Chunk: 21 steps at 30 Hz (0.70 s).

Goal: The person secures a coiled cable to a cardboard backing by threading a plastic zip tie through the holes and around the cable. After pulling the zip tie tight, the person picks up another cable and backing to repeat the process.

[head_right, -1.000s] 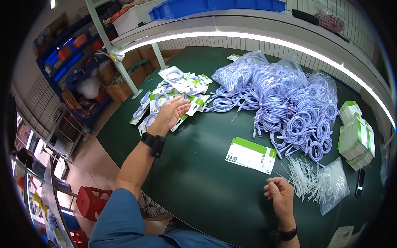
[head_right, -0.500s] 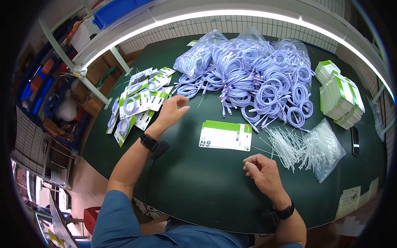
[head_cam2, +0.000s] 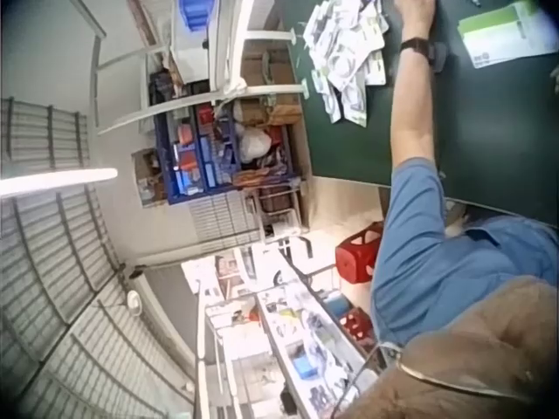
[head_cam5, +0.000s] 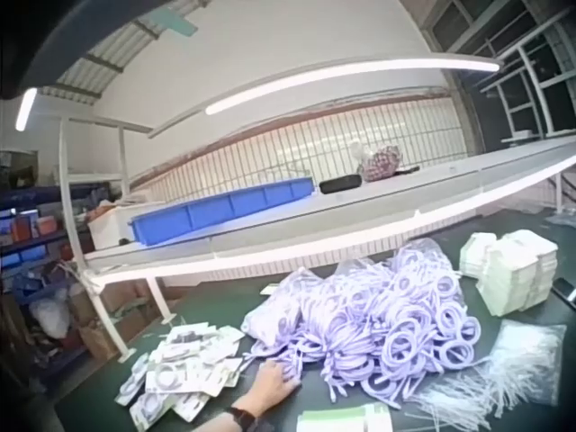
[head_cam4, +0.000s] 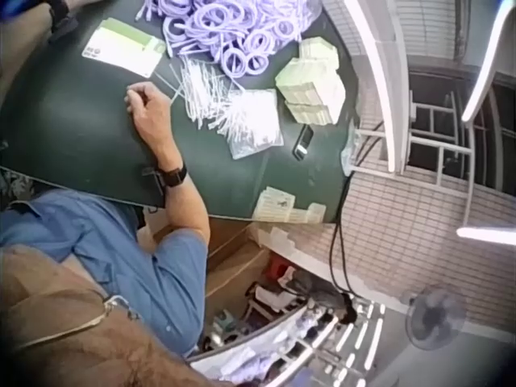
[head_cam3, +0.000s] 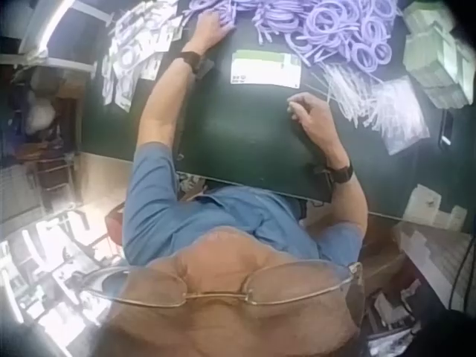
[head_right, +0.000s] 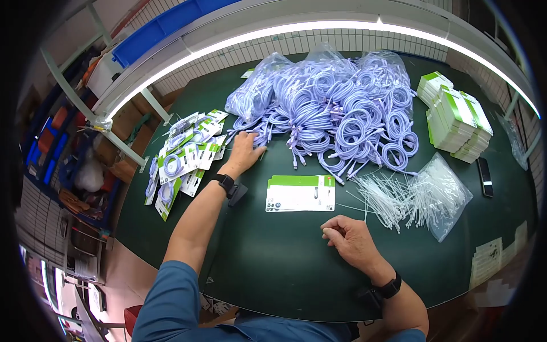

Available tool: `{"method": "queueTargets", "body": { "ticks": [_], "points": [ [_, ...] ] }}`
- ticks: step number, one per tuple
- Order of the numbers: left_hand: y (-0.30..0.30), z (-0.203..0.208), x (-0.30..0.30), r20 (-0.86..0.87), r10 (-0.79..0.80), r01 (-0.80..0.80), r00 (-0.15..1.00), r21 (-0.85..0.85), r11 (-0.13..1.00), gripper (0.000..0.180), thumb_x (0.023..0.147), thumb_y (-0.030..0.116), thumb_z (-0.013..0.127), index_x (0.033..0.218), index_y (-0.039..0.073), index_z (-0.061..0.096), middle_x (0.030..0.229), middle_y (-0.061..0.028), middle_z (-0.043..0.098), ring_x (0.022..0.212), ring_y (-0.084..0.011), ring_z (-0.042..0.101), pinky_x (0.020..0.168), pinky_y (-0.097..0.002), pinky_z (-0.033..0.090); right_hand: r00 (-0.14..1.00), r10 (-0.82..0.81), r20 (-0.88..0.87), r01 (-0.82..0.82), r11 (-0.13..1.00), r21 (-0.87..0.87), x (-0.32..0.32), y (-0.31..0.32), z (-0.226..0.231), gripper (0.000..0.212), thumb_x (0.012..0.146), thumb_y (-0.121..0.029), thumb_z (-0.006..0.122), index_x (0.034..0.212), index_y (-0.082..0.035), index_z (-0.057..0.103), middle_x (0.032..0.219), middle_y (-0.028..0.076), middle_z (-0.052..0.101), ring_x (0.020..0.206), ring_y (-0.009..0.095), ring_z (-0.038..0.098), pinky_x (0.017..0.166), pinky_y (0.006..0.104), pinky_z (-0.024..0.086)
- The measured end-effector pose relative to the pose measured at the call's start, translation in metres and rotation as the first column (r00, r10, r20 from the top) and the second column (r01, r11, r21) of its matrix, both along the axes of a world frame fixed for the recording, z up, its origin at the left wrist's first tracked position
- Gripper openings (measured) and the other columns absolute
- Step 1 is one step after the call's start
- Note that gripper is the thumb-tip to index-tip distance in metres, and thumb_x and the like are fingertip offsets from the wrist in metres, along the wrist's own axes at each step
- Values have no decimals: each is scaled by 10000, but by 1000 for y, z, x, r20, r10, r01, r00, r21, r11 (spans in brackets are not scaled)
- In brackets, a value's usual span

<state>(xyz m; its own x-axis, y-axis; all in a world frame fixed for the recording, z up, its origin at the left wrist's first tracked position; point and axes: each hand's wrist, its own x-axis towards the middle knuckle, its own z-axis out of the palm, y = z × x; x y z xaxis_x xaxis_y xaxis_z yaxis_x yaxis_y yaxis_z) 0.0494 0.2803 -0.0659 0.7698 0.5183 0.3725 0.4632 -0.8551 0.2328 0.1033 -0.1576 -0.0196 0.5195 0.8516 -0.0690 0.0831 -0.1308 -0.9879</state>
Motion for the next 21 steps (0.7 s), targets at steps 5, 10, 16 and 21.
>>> {"method": "queueTargets", "body": {
  "ticks": [5,10,16,21],
  "points": [
    [-62,21,25,131,-177,185,976,-52,981,457,927,318,800,1249,11,695,1199,-224,661,1137,-402,629,977,-483,527,1000,-6,2,6,1000,-14,0,-3,-4,119,1049,-60,673,1108,13,745,917,55,758,753,85,690,688,230,562],
    [-17,44,40,283,-28,12,959,59,998,187,973,220,688,1022,40,691,1070,-195,716,1067,-414,671,889,-513,574,999,-35,31,36,999,-22,-2,-3,3,131,1046,-56,675,1109,41,739,892,71,765,759,107,712,709,249,591],
    [89,-14,35,124,116,-143,985,232,962,262,946,182,619,1120,-2,683,1261,-234,660,1182,-451,628,1007,-558,540,998,6,68,-4,1000,-29,5,1,4,133,1049,-64,679,1118,30,743,920,67,763,768,101,703,714,244,581],
    [53,-12,59,-48,212,-212,976,12,977,389,927,235,661,1223,-17,678,1305,-281,637,1233,-456,592,1053,-570,500,997,-18,70,20,999,-32,10,-7,-2,138,1049,-66,680,1124,31,743,928,65,763,785,100,701,724,247,584]
  ]
}}
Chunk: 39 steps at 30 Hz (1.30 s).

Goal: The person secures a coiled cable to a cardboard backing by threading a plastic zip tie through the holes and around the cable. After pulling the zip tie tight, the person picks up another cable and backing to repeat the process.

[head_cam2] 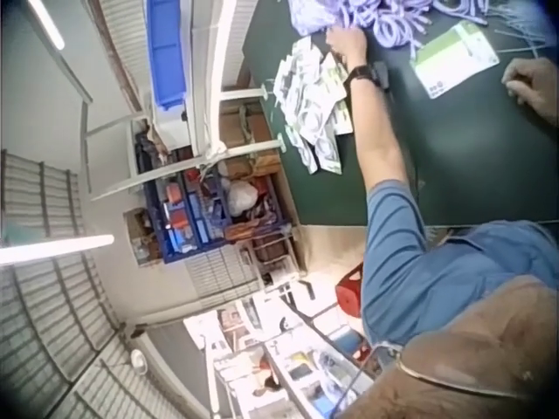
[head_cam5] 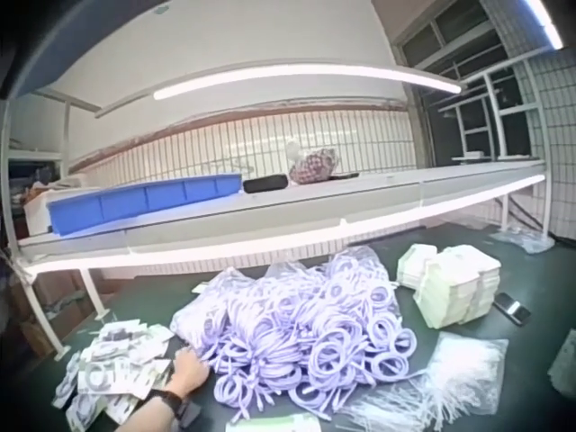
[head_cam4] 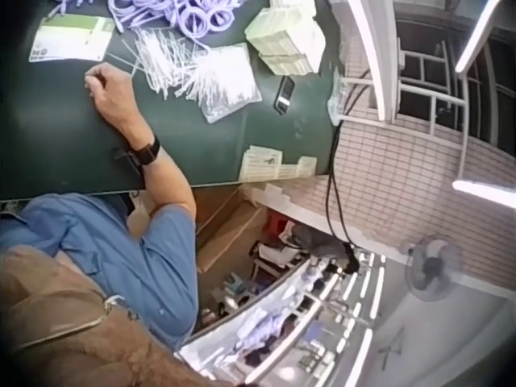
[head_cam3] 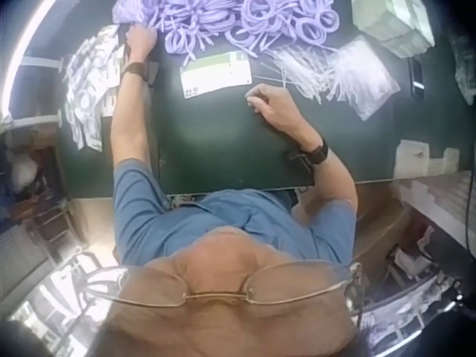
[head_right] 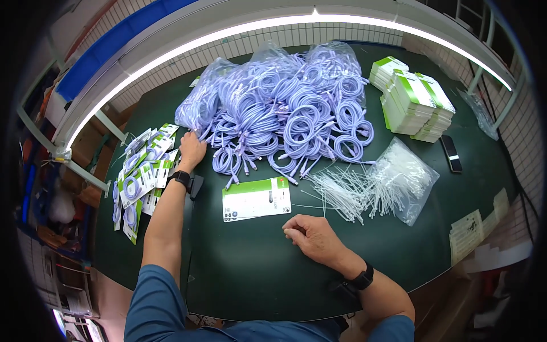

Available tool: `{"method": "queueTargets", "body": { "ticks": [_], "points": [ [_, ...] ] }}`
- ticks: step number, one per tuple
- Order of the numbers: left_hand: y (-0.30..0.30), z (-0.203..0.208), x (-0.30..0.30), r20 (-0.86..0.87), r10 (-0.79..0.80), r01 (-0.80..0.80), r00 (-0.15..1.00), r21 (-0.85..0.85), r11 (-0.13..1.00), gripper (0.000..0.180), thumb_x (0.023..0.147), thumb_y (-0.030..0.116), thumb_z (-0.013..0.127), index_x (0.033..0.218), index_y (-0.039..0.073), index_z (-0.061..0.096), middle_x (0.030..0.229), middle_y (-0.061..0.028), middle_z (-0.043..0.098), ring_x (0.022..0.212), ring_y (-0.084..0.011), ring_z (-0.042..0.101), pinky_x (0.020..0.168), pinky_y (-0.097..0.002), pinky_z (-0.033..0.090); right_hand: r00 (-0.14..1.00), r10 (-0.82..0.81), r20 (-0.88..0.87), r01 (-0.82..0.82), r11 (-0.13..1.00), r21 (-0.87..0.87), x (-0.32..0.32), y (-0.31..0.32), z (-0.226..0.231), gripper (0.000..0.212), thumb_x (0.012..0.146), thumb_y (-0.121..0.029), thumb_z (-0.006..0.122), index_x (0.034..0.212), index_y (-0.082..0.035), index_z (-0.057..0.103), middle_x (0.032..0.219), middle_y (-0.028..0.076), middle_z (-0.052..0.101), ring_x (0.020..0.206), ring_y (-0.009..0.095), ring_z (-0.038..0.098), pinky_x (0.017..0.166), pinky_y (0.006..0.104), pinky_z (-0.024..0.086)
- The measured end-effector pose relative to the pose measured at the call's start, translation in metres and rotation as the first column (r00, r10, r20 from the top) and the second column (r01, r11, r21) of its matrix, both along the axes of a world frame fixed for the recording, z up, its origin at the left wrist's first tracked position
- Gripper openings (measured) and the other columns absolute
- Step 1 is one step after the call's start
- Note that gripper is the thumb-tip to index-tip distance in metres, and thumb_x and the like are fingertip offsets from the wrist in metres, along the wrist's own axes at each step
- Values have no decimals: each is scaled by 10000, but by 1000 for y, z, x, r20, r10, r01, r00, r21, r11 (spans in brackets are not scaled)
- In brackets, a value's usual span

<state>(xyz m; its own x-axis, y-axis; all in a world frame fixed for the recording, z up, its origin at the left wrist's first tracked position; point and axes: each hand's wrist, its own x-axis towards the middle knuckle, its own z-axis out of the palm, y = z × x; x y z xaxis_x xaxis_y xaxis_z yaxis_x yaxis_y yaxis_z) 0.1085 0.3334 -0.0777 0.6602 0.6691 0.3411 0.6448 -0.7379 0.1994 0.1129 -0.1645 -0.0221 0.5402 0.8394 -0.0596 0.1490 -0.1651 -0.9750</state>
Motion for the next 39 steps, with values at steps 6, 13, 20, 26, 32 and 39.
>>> {"method": "queueTargets", "body": {
  "ticks": [6,13,20,26,32,39],
  "points": [
    [-16,-1,-20,76,-158,161,985,-43,986,440,898,313,758,1193,-9,705,1232,-277,675,1203,-448,604,1039,-549,491,1000,13,-5,-13,1000,2,-1,10,2,132,1043,-61,683,1120,28,744,926,60,758,795,92,695,725,246,581],
    [-81,-4,-7,309,-249,313,918,-177,933,463,799,301,870,1098,-26,734,1087,-279,721,1077,-455,676,949,-524,536,998,44,45,-45,999,27,-3,10,0,131,1041,-62,683,1117,28,742,908,52,751,766,88,682,708,247,575],
    [-112,37,-3,203,-227,280,953,-291,915,429,838,316,846,1045,-44,738,1034,-309,733,1039,-472,695,900,-536,562,973,-2,229,-22,994,103,2,3,-2,107,1024,-58,697,1066,29,743,856,54,734,726,93,662,681,253,550],
    [-86,60,7,79,-184,183,980,28,983,375,924,298,780,1040,-55,722,1077,-293,719,1037,-489,684,910,-548,558,936,-38,349,-46,972,229,-1,5,5,87,1007,-50,710,1038,26,739,825,66,718,696,107,645,655,280,534],
    [-86,70,0,252,-303,256,919,204,945,321,982,247,728,1037,-68,702,1167,-246,683,1082,-475,642,957,-536,524,925,-21,379,-68,973,220,-3,5,6,88,1009,-58,722,1040,23,738,849,65,729,699,108,647,648,270,534],
    [-208,125,-42,299,-615,559,730,257,788,196,965,146,734,1011,-38,687,1104,-187,654,1103,-404,596,973,-490,496,996,-63,-62,74,979,190,1,3,11,126,1054,-95,688,1115,5,735,929,50,750,743,90,675,662,235,553]
  ]
}}
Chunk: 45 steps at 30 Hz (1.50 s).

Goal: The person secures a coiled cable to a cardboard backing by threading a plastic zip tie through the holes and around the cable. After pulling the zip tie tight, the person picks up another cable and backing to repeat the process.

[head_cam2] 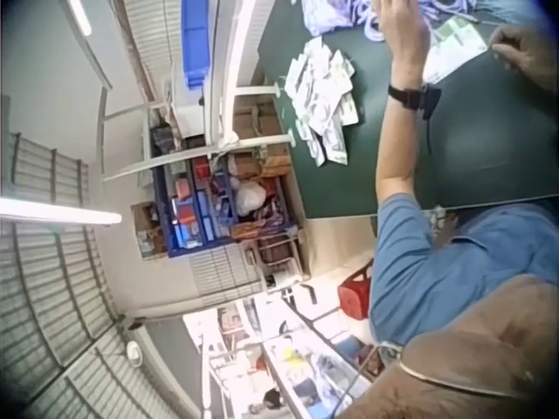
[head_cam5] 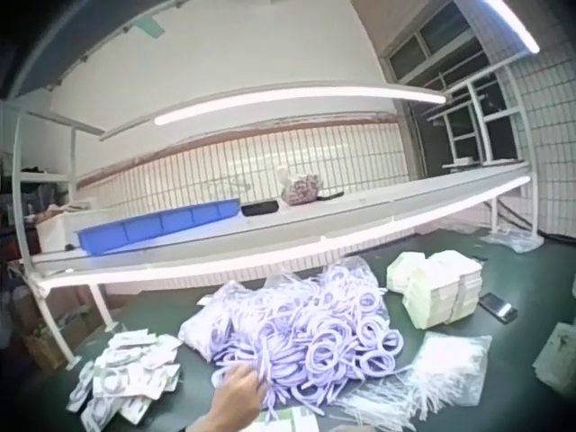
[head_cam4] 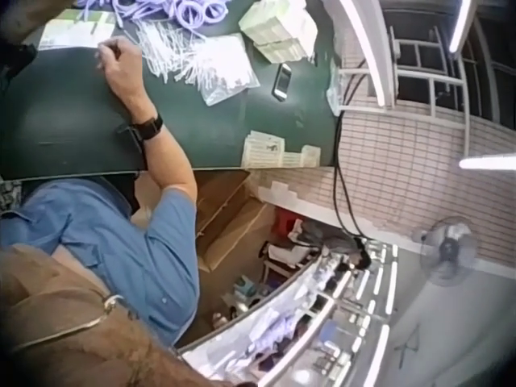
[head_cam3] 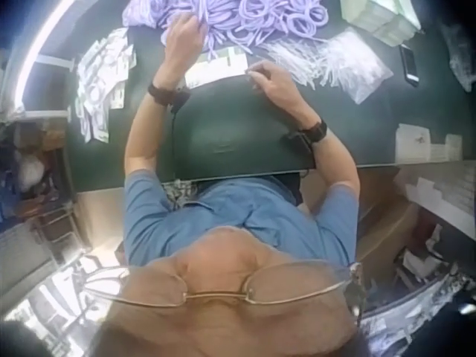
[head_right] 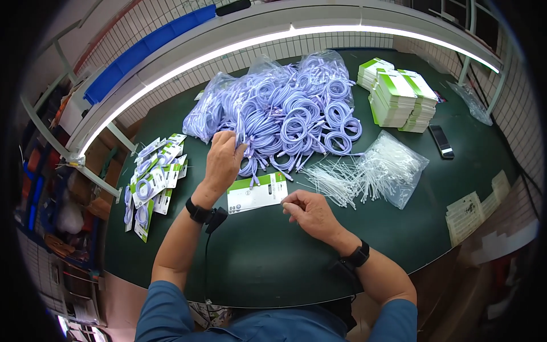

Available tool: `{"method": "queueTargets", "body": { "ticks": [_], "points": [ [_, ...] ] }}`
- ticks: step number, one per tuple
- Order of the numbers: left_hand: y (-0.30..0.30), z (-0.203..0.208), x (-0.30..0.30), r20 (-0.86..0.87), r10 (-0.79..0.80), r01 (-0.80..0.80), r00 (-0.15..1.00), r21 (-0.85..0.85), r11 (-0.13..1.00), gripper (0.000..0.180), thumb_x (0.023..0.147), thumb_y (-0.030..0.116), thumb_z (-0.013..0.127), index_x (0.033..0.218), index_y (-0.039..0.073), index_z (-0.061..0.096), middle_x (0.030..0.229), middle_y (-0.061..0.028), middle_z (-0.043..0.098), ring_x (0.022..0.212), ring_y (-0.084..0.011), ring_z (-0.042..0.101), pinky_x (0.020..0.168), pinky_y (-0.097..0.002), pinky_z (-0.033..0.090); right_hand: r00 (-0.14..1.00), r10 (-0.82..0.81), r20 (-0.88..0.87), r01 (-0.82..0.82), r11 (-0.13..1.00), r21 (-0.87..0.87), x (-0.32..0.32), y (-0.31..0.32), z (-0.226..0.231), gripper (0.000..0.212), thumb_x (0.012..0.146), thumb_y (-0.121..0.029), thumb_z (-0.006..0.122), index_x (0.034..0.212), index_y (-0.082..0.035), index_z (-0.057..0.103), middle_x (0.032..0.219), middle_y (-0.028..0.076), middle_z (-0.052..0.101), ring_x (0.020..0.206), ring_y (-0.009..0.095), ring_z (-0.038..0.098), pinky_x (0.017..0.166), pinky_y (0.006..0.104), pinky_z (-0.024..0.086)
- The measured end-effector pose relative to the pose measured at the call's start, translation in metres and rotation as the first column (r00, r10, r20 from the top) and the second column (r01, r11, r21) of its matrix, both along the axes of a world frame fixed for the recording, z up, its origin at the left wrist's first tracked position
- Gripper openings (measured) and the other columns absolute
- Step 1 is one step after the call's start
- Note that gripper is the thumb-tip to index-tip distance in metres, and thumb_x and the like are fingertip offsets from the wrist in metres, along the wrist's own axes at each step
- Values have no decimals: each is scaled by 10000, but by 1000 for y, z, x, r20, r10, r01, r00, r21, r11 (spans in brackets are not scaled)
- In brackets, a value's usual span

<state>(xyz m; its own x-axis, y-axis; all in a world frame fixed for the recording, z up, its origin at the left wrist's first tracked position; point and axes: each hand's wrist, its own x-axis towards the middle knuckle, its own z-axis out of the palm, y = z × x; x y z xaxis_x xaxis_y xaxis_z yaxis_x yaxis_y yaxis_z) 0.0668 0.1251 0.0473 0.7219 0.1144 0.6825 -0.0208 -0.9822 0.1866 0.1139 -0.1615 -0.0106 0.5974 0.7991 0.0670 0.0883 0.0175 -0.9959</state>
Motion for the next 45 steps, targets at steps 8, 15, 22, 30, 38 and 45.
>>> {"method": "queueTargets", "body": {
  "ticks": [8,15,22,30,38,45],
  "points": [
    [-66,-23,-30,49,-232,230,972,42,972,206,883,85,752,1045,-12,668,1121,-146,622,1218,-371,597,1019,-448,516,953,-115,-280,154,981,120,17,-1,5,242,1078,-153,680,1259,6,704,1017,49,756,761,70,663,665,219,537],
    [-111,-38,-48,-96,-419,430,903,192,882,263,780,75,737,1032,25,682,1266,-172,618,1363,-382,560,1158,-451,500,932,-114,-345,143,988,61,13,-9,12,319,1062,-189,718,1312,8,699,1086,45,733,848,65,641,713,221,525],
    [-96,-36,-52,-14,-509,503,861,179,846,178,735,102,781,886,42,707,1221,-138,630,1347,-356,584,1065,-497,575,951,-70,-301,126,978,168,3,-11,13,295,1048,-177,725,1277,8,709,1019,23,688,844,55,607,678,211,483],
    [-94,-12,-58,110,-524,463,845,342,818,255,753,181,889,756,73,659,950,-40,688,1208,-321,690,1001,-492,628,862,149,-485,-36,972,234,1,-18,33,473,1048,-131,714,1482,-19,563,979,42,666,633,25,485,554,187,384],
    [-92,-13,-60,117,-496,429,860,362,828,191,759,170,868,804,89,701,886,-35,664,1145,-285,700,1057,-501,610,850,171,-498,3,944,329,1,-13,25,620,1057,-146,715,1601,-36,440,1009,62,661,607,23,459,537,179,362],
    [-81,-11,-65,61,-438,371,897,434,821,207,735,137,807,920,99,723,898,-42,659,1111,-271,687,1102,-484,564,681,336,-651,-80,917,390,-2,-11,23,519,1077,-122,683,1543,9,493,1019,7,663,622,24,462,542,196,378]
  ]
}}
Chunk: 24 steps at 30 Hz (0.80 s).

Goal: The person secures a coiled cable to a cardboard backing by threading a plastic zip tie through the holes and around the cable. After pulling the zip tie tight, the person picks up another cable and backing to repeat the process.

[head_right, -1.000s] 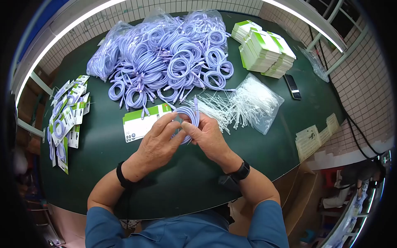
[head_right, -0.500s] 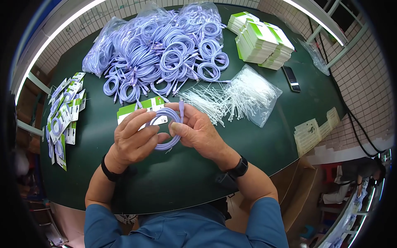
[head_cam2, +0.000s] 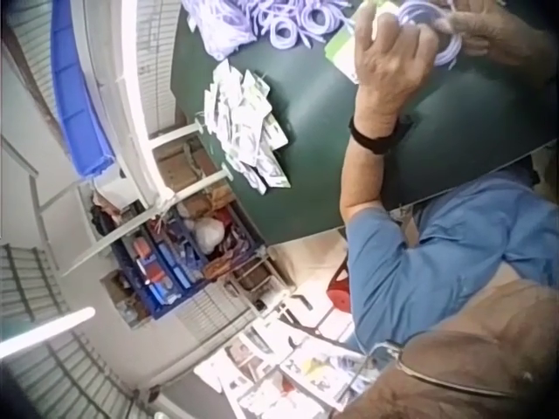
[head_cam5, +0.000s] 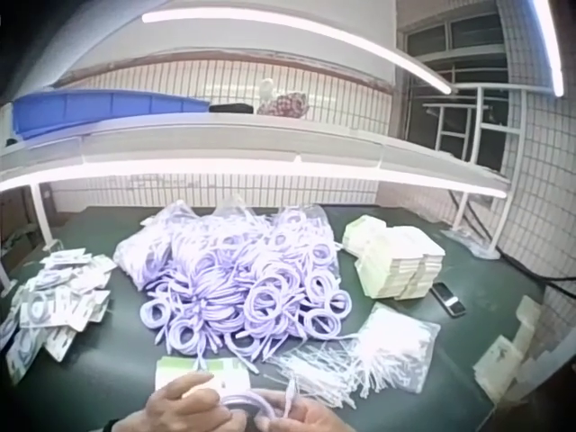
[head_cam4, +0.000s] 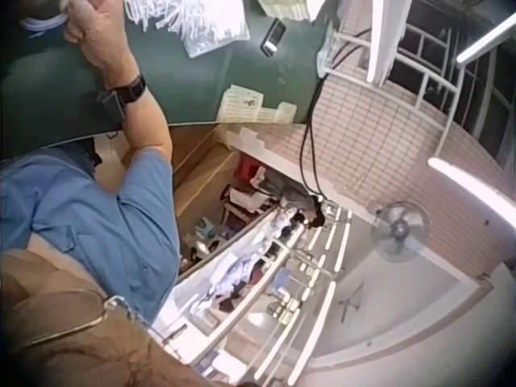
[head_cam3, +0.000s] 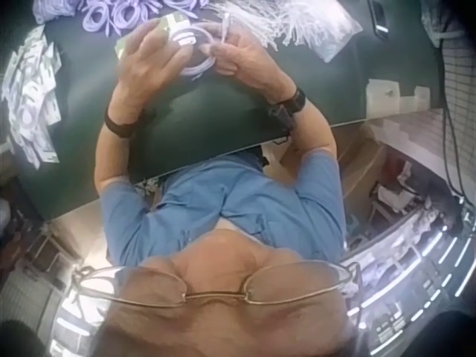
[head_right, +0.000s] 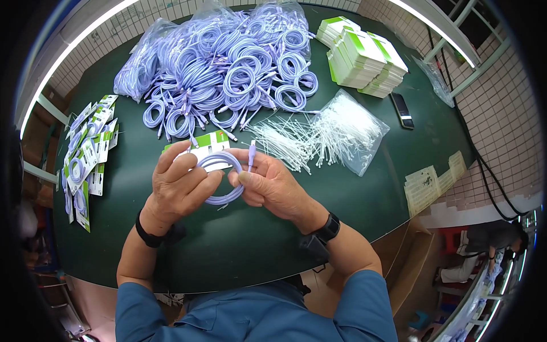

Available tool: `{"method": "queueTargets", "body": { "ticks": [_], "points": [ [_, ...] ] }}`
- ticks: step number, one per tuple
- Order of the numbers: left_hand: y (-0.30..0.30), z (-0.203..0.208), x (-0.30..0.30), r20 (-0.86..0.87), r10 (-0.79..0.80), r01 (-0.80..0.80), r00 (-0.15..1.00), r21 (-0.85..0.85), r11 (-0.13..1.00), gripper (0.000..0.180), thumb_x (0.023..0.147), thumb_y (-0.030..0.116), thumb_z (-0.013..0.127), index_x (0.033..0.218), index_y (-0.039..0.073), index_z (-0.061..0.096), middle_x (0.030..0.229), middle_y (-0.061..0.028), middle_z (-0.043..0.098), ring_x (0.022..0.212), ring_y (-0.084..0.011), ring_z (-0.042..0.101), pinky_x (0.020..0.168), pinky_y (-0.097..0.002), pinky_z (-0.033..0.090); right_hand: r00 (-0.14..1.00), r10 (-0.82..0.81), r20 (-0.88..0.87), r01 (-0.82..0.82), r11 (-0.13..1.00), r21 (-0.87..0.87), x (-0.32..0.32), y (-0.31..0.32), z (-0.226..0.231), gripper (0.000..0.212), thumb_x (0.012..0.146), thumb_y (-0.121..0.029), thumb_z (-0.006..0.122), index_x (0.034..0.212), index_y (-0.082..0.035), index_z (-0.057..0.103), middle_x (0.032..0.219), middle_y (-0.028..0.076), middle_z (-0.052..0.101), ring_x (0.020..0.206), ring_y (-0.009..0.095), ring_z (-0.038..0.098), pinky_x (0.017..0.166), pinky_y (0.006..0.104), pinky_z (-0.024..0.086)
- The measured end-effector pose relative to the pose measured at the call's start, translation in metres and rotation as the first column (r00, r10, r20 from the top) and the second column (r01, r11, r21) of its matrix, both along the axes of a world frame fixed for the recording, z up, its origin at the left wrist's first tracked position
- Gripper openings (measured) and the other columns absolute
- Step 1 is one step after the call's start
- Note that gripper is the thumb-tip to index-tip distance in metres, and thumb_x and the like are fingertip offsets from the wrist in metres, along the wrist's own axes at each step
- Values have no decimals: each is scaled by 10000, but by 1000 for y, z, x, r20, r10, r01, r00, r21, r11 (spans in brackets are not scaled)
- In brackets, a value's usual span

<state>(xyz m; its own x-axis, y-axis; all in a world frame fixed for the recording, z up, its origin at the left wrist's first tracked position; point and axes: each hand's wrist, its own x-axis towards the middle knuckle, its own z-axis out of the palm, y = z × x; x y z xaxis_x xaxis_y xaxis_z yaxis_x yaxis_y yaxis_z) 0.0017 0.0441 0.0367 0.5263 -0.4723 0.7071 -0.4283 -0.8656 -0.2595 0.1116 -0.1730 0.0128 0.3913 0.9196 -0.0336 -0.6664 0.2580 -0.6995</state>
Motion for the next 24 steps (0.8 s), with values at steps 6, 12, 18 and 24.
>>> {"method": "queueTargets", "body": {
  "ticks": [6,12,18,24],
  "points": [
    [-15,2,7,-207,105,-100,973,38,994,376,762,146,805,1126,86,733,1120,-75,680,1188,-289,639,1114,-493,507,976,-130,174,147,985,-92,17,-8,-13,386,1096,-186,674,1409,25,594,995,32,676,617,38,486,538,197,385],
    [-50,11,-11,-338,-9,-128,941,-380,916,533,846,220,835,1323,40,680,1285,-136,641,1200,-343,614,1073,-459,481,423,-302,854,595,803,-11,4,-9,13,264,1030,-133,752,1220,44,701,913,38,684,666,105,601,559,267,473],
    [-79,-4,2,-254,-428,-124,867,-943,310,467,1009,263,763,1371,-5,639,1226,-160,664,1083,-299,627,963,-380,505,-424,-293,857,528,689,497,-14,8,22,395,906,-18,796,1273,60,671,913,108,678,695,198,658,622,323,543],
    [-57,-24,17,-72,-597,-259,799,-937,-234,401,1137,308,589,1357,-27,598,1013,-73,675,974,-166,635,892,-339,527,-320,-340,884,474,751,460,-27,21,9,488,898,26,775,1356,66,610,955,140,684,754,234,693,653,338,571]
  ]
}}
